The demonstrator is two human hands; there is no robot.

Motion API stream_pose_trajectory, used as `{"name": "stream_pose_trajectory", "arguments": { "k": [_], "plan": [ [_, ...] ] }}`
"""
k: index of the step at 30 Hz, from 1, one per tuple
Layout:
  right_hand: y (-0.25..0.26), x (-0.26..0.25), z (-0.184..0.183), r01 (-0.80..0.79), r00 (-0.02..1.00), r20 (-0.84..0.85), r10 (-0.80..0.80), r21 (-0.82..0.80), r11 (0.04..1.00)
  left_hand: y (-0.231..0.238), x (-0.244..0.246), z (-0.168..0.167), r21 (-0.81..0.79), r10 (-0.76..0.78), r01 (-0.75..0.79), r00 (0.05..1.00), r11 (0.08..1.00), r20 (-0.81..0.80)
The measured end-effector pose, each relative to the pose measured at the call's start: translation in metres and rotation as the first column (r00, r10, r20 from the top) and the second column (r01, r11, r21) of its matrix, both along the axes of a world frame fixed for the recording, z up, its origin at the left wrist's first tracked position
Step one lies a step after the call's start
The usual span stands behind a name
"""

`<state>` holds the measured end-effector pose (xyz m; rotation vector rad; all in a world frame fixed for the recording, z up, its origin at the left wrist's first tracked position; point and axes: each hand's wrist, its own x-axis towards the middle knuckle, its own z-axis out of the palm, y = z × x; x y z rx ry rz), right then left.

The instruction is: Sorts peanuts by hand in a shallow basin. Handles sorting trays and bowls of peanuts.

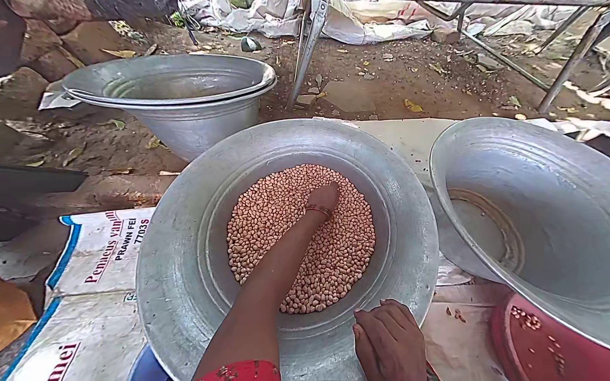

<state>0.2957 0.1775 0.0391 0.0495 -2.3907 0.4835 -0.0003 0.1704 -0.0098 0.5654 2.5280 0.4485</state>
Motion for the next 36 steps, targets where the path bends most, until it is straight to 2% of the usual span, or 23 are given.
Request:
{"name": "stream_pose_trajectory", "arguments": {
  "k": [2, 4, 5, 6, 7, 8, 9, 10, 12, 13, 16, 19, 21, 24, 27, 29, 32, 36],
  "plan": [
    [0.000, 0.000, 0.000, -0.002, 1.000, 0.004, 0.002, 0.002, 1.000, -0.001, -0.002, 0.000, 0.077, 0.053, -0.056, 0.998, 0.995, 0.039],
    [0.000, 0.000, 0.000, -0.004, 1.000, 0.002, 0.004, 0.000, 1.000, -0.005, -0.002, 0.000, 0.314, 0.153, -0.194, 0.977, 0.929, 0.150],
    [0.000, 0.000, 0.000, -0.006, 1.000, 0.001, 0.006, -0.004, 1.000, -0.006, 0.004, 0.002, 0.466, 0.223, -0.317, 0.943, 0.826, 0.246],
    [0.000, 0.000, 0.000, -0.009, 1.000, 0.002, 0.009, -0.008, 1.000, -0.005, 0.014, 0.003, 0.598, 0.255, -0.459, 0.882, 0.657, 0.396],
    [0.000, 0.000, 0.000, -0.009, 1.000, 0.004, 0.009, -0.011, 1.000, -0.005, 0.024, 0.008, 0.630, 0.208, -0.593, 0.789, 0.502, 0.578],
    [0.000, 0.000, 0.000, -0.010, 1.000, 0.007, 0.010, -0.011, 1.000, -0.009, 0.036, 0.014, 0.598, 0.118, -0.668, 0.704, 0.443, 0.700],
    [0.000, 0.001, 0.000, -0.010, 1.000, 0.010, 0.010, -0.013, 1.000, -0.014, 0.048, 0.020, 0.567, 0.036, -0.665, 0.664, 0.486, 0.747],
    [0.000, 0.000, 0.000, -0.012, 1.000, 0.008, 0.012, -0.015, 1.000, -0.017, 0.062, 0.022, 0.553, -0.005, -0.604, 0.673, 0.574, 0.740],
    [0.000, 0.001, 0.000, -0.011, 1.000, 0.004, 0.011, -0.018, 1.000, -0.025, 0.093, 0.023, 0.533, -0.089, -0.345, 0.772, 0.773, 0.629],
    [-0.001, 0.001, -0.001, -0.010, 1.000, 0.003, 0.011, -0.018, 1.000, -0.030, 0.108, 0.022, 0.510, -0.163, -0.200, 0.798, 0.836, 0.580],
    [0.000, 0.001, 0.000, 0.000, 1.000, 0.011, 0.000, -0.006, 1.000, -0.034, 0.135, 0.016, 0.437, -0.320, 0.073, 0.789, 0.897, 0.524],
    [0.000, 0.001, 0.001, 0.000, 1.000, 0.022, 0.000, 0.004, 1.000, -0.024, 0.121, 0.012, 0.233, -0.399, 0.333, 0.841, 0.914, 0.366],
    [0.000, 0.000, 0.000, -0.002, 1.000, 0.020, 0.001, 0.003, 1.000, -0.009, 0.102, 0.008, 0.090, -0.426, 0.417, 0.869, 0.905, 0.253],
    [0.000, 0.001, 0.000, 0.001, 1.000, 0.017, -0.001, 0.000, 1.000, 0.012, 0.057, 0.002, -0.002, -0.353, 0.358, 0.920, 0.934, 0.170],
    [0.000, 0.001, 0.000, -0.001, 1.000, 0.010, 0.001, -0.010, 1.000, 0.008, 0.007, 0.005, -0.036, -0.077, 0.084, 0.984, 0.996, 0.162],
    [0.000, 0.001, -0.001, -0.002, 1.000, 0.005, 0.002, -0.010, 1.000, -0.013, -0.018, 0.004, -0.044, 0.078, -0.074, 0.993, 0.996, 0.093],
    [0.000, 0.000, -0.002, 0.002, 1.000, -0.010, -0.002, -0.011, 1.000, -0.062, -0.047, 0.006, -0.100, 0.192, -0.190, 0.981, 0.977, 0.009],
    [-0.001, -0.001, -0.003, 0.006, 0.999, -0.032, -0.006, -0.005, 1.000, -0.120, -0.050, 0.016, -0.225, 0.190, -0.186, 0.982, 0.957, -0.001]
  ]
}}
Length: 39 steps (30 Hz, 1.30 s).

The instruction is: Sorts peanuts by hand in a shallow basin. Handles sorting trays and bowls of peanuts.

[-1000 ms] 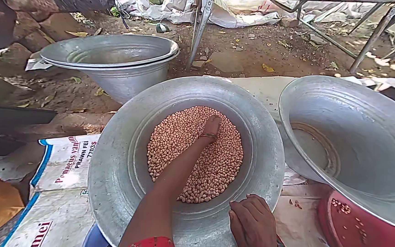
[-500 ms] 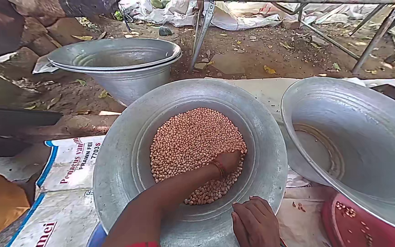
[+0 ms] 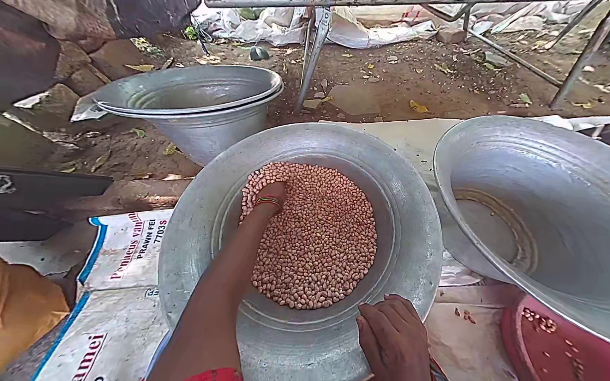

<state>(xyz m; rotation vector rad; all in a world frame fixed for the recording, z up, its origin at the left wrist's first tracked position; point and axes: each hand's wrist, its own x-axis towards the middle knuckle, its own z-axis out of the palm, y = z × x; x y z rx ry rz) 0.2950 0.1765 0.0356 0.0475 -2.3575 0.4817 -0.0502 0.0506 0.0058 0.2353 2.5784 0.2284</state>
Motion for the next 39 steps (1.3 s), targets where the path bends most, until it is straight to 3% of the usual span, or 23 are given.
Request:
{"name": "stream_pose_trajectory", "arguments": {
  "k": [4, 7, 10, 12, 20, 22, 24, 26, 27, 28, 29, 30, 31, 32, 33, 35, 37, 39],
  "plan": [
    [0.000, -0.002, 0.000, 0.007, 1.000, -0.014, -0.007, 0.014, 1.000, -0.005, 0.034, 0.013, 0.088, -0.078, 0.080, 0.997, 0.993, -0.020],
    [-0.001, -0.002, 0.000, 0.013, 1.000, -0.023, -0.013, 0.025, 1.000, 0.022, 0.079, 0.024, 0.182, -0.345, 0.338, 0.938, 0.923, 0.010],
    [-0.001, -0.003, 0.000, 0.016, 0.999, -0.030, -0.015, 0.038, 0.999, 0.051, 0.101, 0.016, 0.121, -0.554, 0.544, 0.830, 0.830, 0.065],
    [0.000, -0.003, -0.001, 0.017, 0.999, -0.034, -0.016, 0.044, 0.999, 0.063, 0.108, 0.010, 0.047, -0.597, 0.595, 0.796, 0.802, 0.101],
    [0.000, -0.004, -0.001, 0.018, 0.999, -0.044, -0.016, 0.040, 0.999, 0.073, 0.117, -0.001, 0.029, -0.605, 0.605, 0.791, 0.795, 0.088],
    [0.000, -0.004, -0.001, 0.016, 0.999, -0.040, -0.014, 0.043, 0.999, 0.073, 0.110, -0.001, 0.133, -0.506, 0.494, 0.858, 0.860, 0.086],
    [0.001, -0.004, 0.000, 0.015, 0.999, -0.037, -0.013, 0.043, 0.999, 0.059, 0.092, 0.000, 0.391, -0.309, 0.255, 0.948, 0.884, 0.079],
    [0.000, -0.004, -0.001, 0.015, 0.999, -0.041, -0.014, 0.040, 0.999, 0.034, 0.068, 0.006, 0.675, 0.022, -0.084, 0.995, 0.733, 0.100],
    [0.000, -0.004, -0.001, 0.016, 0.999, -0.045, -0.014, 0.039, 0.999, 0.018, 0.058, 0.011, 0.776, 0.187, -0.221, 0.973, 0.591, 0.134],
    [0.000, -0.004, -0.001, 0.015, 0.999, -0.048, -0.013, 0.037, 0.999, 0.001, 0.047, 0.013, 0.861, 0.329, -0.347, 0.917, 0.373, 0.227],
    [0.000, -0.003, -0.001, 0.014, 0.999, -0.047, -0.012, 0.034, 0.999, -0.017, 0.037, 0.016, 0.890, 0.387, -0.432, 0.852, 0.143, 0.352],
    [0.000, -0.003, -0.002, 0.015, 0.999, -0.048, -0.013, 0.034, 0.999, -0.037, 0.030, 0.021, 0.876, 0.394, -0.483, 0.805, 0.002, 0.443],
    [0.000, -0.003, -0.001, 0.019, 0.999, -0.045, -0.017, 0.034, 0.999, -0.055, 0.025, 0.026, 0.861, 0.413, -0.507, 0.775, -0.045, 0.478],
    [-0.001, -0.003, -0.001, 0.020, 0.999, -0.044, -0.019, 0.033, 0.999, -0.069, 0.022, 0.029, 0.854, 0.468, -0.519, 0.748, -0.030, 0.471],
    [-0.001, -0.003, 0.000, 0.018, 0.999, -0.038, -0.017, 0.034, 0.999, -0.079, 0.021, 0.028, 0.852, 0.550, -0.519, 0.730, 0.060, 0.406],
    [-0.001, -0.003, 0.001, 0.010, 1.000, -0.022, -0.009, 0.036, 0.999, -0.091, 0.017, 0.023, 0.776, 0.632, -0.474, 0.765, 0.416, 0.128],
    [-0.001, -0.003, 0.001, 0.009, 1.000, -0.017, -0.008, 0.041, 0.999, -0.090, 0.009, 0.020, 0.568, 0.504, -0.408, 0.863, 0.715, -0.015],
    [0.000, -0.002, 0.002, 0.014, 1.000, -0.017, -0.013, 0.056, 0.998, -0.074, 0.003, 0.003, 0.327, 0.293, -0.247, 0.951, 0.912, -0.101]
  ]
}}
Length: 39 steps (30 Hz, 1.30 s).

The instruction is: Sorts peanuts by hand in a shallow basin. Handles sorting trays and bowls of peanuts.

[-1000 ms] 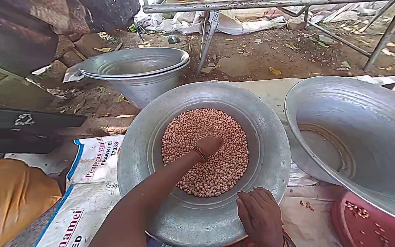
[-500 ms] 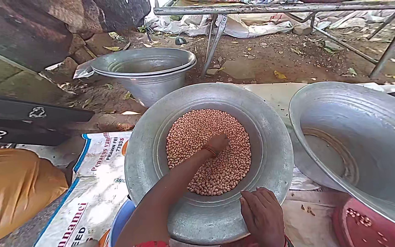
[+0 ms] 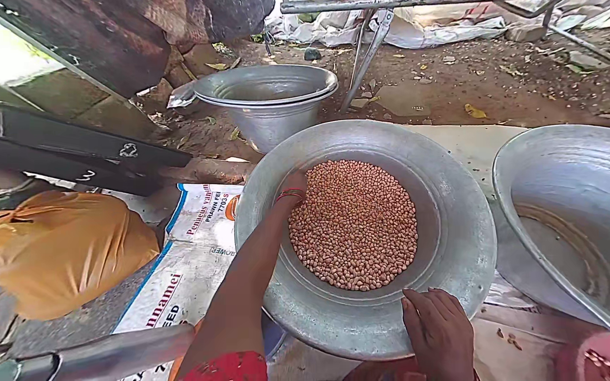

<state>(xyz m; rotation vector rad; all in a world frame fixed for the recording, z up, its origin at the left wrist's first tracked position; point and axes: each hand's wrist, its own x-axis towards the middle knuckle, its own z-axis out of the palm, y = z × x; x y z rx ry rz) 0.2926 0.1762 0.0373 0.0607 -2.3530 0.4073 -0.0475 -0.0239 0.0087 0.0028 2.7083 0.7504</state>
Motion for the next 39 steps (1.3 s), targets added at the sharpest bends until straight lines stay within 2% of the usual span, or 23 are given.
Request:
{"name": "stream_pose_trajectory", "arguments": {
  "k": [2, 4, 5, 6, 8, 10, 11, 12, 15, 18, 20, 22, 24, 27, 30, 32, 34, 35, 37, 39],
  "plan": [
    [-0.001, 0.000, 0.000, -0.001, 1.000, -0.005, 0.001, 0.000, 1.000, 0.026, 0.011, -0.007, -0.119, -0.058, 0.066, 0.996, 0.991, 0.069],
    [-0.001, 0.000, 0.000, 0.006, 1.000, 0.000, -0.006, -0.006, 1.000, 0.062, 0.036, -0.002, -0.116, -0.143, 0.162, 0.977, 0.980, 0.158],
    [0.000, 0.000, 0.001, 0.005, 1.000, 0.003, -0.005, -0.005, 1.000, 0.082, 0.056, 0.001, -0.089, -0.246, 0.269, 0.946, 0.959, 0.209],
    [0.000, 0.001, 0.001, 0.004, 1.000, 0.004, -0.004, -0.005, 1.000, 0.100, 0.080, 0.005, -0.047, -0.384, 0.406, 0.891, 0.913, 0.242],
    [-0.001, 0.001, 0.001, 0.000, 1.000, 0.009, 0.000, -0.004, 1.000, 0.123, 0.133, 0.011, 0.043, -0.650, 0.666, 0.710, 0.745, 0.270],
    [0.000, 0.000, 0.001, 0.002, 1.000, 0.013, -0.002, 0.005, 1.000, 0.134, 0.163, 0.010, 0.084, -0.774, 0.785, 0.577, 0.614, 0.262],
    [0.000, 0.000, 0.000, 0.004, 1.000, 0.011, -0.004, 0.007, 1.000, 0.133, 0.164, 0.011, 0.065, -0.784, 0.800, 0.564, 0.597, 0.261],
    [0.000, 0.000, 0.000, 0.004, 1.000, 0.004, -0.004, 0.010, 1.000, 0.128, 0.157, 0.013, 0.016, -0.763, 0.788, 0.590, 0.615, 0.264],
    [0.001, -0.001, -0.003, -0.005, 1.000, -0.022, 0.006, 0.011, 1.000, 0.089, 0.107, 0.024, -0.226, -0.587, 0.638, 0.767, 0.736, 0.259],
    [0.001, -0.002, -0.004, -0.005, 0.999, -0.042, 0.006, 0.001, 1.000, 0.036, 0.067, 0.040, -0.450, -0.376, 0.447, 0.894, 0.773, 0.243],
    [0.001, -0.002, -0.004, -0.005, 0.999, -0.049, 0.004, 0.000, 1.000, 0.010, 0.058, 0.038, -0.543, -0.285, 0.376, 0.926, 0.751, 0.247],
    [0.000, -0.002, -0.003, -0.006, 0.999, -0.046, 0.006, -0.002, 1.000, -0.002, 0.065, 0.031, -0.560, -0.273, 0.412, 0.908, 0.719, 0.318],
    [0.000, -0.002, -0.003, -0.003, 0.999, -0.042, 0.003, -0.004, 1.000, 0.001, 0.086, 0.024, -0.492, -0.367, 0.539, 0.837, 0.684, 0.407],
    [0.001, -0.002, -0.003, -0.002, 0.999, -0.033, 0.002, -0.003, 1.000, 0.027, 0.140, 0.022, -0.204, -0.626, 0.787, 0.594, 0.582, 0.505],
    [0.000, -0.001, -0.003, -0.002, 1.000, -0.029, 0.002, -0.002, 1.000, 0.052, 0.177, 0.019, 0.161, -0.854, 0.886, 0.348, 0.434, 0.388],
    [0.001, -0.001, -0.003, 0.000, 1.000, -0.021, 0.000, -0.001, 1.000, 0.066, 0.176, 0.011, 0.205, -0.898, 0.902, 0.306, 0.380, 0.318],
    [0.001, -0.001, -0.002, 0.000, 1.000, -0.019, 0.000, 0.005, 1.000, 0.073, 0.156, 0.004, 0.101, -0.873, 0.898, 0.381, 0.427, 0.305],
    [0.001, -0.001, -0.002, 0.000, 1.000, -0.019, 0.000, 0.006, 1.000, 0.074, 0.141, 0.003, 0.018, -0.828, 0.868, 0.467, 0.496, 0.309],
    [0.000, -0.001, -0.001, 0.001, 1.000, -0.018, -0.001, 0.006, 1.000, 0.072, 0.104, 0.003, -0.116, -0.652, 0.696, 0.708, 0.708, 0.272],
    [0.000, -0.001, -0.001, 0.002, 1.000, -0.020, -0.002, -0.001, 1.000, 0.061, 0.066, 0.006, -0.077, -0.426, 0.443, 0.888, 0.893, 0.173]
  ]
}}
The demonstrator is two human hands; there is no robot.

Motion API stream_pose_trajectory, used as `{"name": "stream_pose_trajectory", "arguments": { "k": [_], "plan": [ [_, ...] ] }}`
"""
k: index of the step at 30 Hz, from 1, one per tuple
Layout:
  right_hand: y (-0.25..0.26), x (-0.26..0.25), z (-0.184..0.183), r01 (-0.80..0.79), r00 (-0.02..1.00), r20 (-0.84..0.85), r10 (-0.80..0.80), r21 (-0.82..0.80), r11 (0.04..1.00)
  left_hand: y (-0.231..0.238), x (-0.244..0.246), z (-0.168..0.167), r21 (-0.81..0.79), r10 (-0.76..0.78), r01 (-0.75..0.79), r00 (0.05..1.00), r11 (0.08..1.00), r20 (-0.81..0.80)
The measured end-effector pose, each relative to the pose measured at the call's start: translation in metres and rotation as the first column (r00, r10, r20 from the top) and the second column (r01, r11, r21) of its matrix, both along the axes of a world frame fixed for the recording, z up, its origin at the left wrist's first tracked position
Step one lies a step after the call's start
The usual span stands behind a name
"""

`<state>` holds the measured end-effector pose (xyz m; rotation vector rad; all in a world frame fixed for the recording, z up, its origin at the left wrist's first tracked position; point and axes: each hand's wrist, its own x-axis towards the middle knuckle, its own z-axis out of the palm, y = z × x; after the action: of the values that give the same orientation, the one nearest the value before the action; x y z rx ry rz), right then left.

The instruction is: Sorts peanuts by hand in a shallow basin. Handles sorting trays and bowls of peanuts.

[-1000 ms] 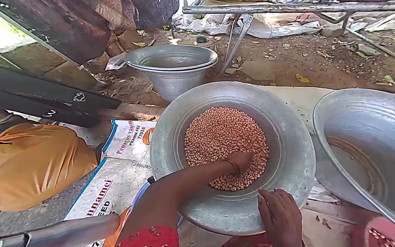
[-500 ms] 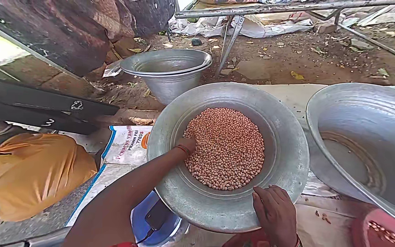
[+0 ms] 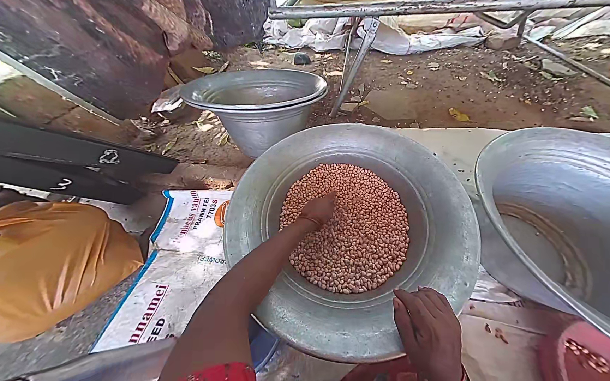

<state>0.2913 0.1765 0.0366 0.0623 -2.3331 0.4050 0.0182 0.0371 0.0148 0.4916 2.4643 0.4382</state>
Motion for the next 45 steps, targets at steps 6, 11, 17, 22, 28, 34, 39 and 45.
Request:
{"name": "stream_pose_trajectory", "arguments": {
  "k": [6, 11, 17, 22, 28, 34, 39, 45],
  "plan": [
    [0.000, 0.000, -0.001, -0.007, 1.000, -0.013, 0.007, -0.010, 1.000, -0.016, -0.021, 0.000, 0.121, 0.042, -0.031, 0.996, 0.992, -0.084],
    [0.001, 0.000, -0.002, -0.006, 1.000, 0.001, 0.006, 0.001, 1.000, 0.021, -0.007, -0.003, -0.084, -0.179, 0.175, 0.983, 0.981, -0.049],
    [0.001, 0.001, -0.002, 0.002, 1.000, -0.005, -0.002, 0.011, 1.000, 0.036, 0.001, -0.010, -0.197, -0.253, 0.231, 0.963, 0.953, -0.097],
    [0.001, 0.000, -0.001, 0.003, 1.000, -0.007, -0.002, 0.017, 1.000, 0.035, -0.004, -0.005, -0.079, -0.032, 0.029, 0.999, 0.996, -0.028],
    [0.001, 0.001, -0.001, 0.000, 1.000, -0.004, 0.000, 0.011, 1.000, -0.022, -0.037, 0.011, 0.713, 0.562, -0.601, 0.751, 0.362, 0.347],
    [-0.001, 0.002, 0.001, 0.008, 1.000, 0.017, -0.008, -0.001, 1.000, -0.071, -0.017, 0.019, 0.574, 0.502, -0.590, 0.801, 0.567, 0.328],
    [-0.002, 0.003, 0.003, 0.020, 0.999, 0.038, -0.020, 0.007, 1.000, -0.061, -0.023, 0.012, 0.235, 0.220, -0.217, 0.975, 0.947, 0.013],
    [-0.003, 0.002, 0.003, 0.030, 0.999, 0.031, -0.030, 0.009, 1.000, -0.069, -0.023, 0.017, 0.181, 0.193, -0.176, 0.978, 0.968, -0.084]
  ]
}}
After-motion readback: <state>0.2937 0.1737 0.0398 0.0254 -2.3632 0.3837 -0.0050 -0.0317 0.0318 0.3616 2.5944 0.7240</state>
